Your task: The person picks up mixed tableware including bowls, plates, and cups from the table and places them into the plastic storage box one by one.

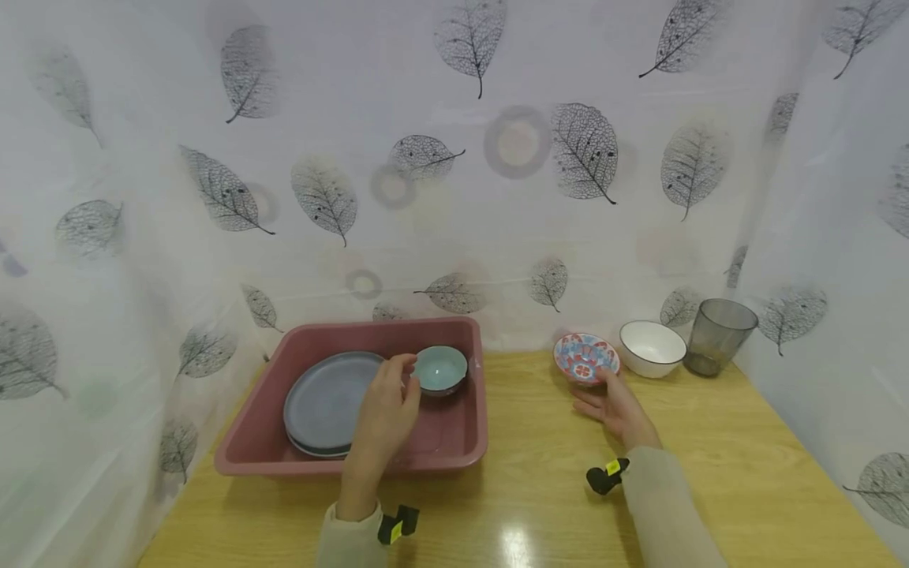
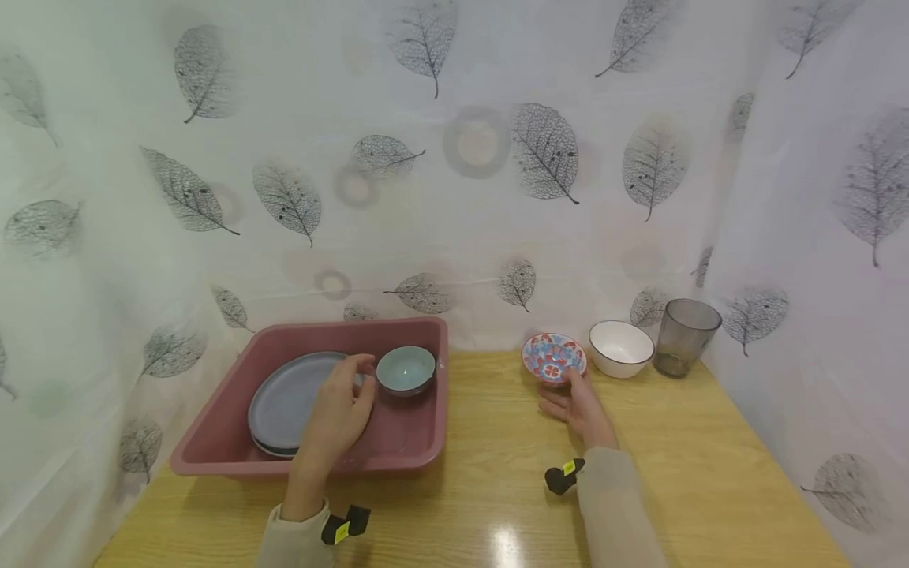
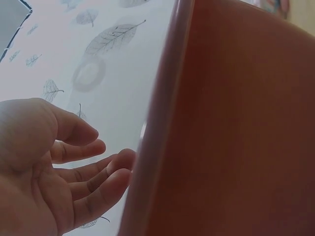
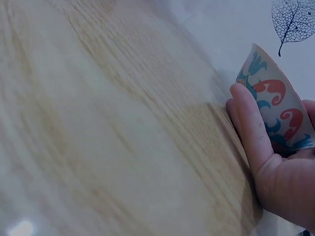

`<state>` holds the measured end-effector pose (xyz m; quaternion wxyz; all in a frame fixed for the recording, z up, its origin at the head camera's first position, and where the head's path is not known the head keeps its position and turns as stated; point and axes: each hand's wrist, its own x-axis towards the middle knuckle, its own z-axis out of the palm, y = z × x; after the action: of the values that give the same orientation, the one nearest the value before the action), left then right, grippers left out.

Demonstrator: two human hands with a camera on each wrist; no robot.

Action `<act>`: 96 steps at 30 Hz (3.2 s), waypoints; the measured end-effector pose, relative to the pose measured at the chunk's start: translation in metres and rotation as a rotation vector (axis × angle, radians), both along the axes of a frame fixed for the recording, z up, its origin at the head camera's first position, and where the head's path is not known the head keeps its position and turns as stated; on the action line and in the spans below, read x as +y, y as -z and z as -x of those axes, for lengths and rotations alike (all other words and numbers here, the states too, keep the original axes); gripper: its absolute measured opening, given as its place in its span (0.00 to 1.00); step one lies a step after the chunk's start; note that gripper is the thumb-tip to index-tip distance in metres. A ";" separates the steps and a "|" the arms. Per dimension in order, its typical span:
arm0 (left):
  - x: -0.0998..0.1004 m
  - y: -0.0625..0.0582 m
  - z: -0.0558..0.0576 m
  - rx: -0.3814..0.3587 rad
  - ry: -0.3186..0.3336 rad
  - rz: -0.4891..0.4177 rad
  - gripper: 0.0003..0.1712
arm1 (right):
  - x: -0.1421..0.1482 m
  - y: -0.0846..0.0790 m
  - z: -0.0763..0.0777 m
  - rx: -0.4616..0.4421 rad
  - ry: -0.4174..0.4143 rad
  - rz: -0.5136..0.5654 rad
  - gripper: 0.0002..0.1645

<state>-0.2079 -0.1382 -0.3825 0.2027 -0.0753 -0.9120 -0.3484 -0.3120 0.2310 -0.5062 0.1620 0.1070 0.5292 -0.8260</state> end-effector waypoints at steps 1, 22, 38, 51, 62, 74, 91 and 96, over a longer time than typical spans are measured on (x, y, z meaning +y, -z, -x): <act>0.001 0.000 0.000 -0.001 0.002 0.000 0.16 | 0.001 0.001 -0.001 0.003 -0.003 0.009 0.39; -0.001 0.004 0.002 -0.006 -0.023 0.035 0.17 | 0.000 0.010 -0.027 0.084 -0.049 0.097 0.38; -0.004 0.005 0.001 0.029 -0.045 0.053 0.16 | 0.001 0.013 -0.041 0.129 -0.062 0.106 0.39; -0.003 0.000 0.001 -0.027 -0.031 0.043 0.17 | -0.001 0.012 -0.042 0.116 -0.020 0.070 0.39; -0.001 0.001 0.001 -0.015 -0.010 0.048 0.18 | -0.002 0.006 -0.045 0.108 -0.005 0.067 0.39; 0.003 0.003 0.002 -0.019 0.002 0.065 0.17 | -0.001 0.000 -0.049 0.056 -0.006 0.050 0.42; 0.005 0.001 0.000 0.002 0.000 0.066 0.17 | -0.010 -0.019 -0.054 0.044 0.000 0.005 0.41; 0.005 0.002 0.000 0.033 0.000 0.070 0.17 | -0.011 -0.030 -0.056 0.057 0.017 -0.015 0.39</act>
<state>-0.2082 -0.1336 -0.3844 0.2151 -0.0879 -0.9203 -0.3148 -0.2555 0.2204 -0.4764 0.1390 0.0889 0.5388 -0.8261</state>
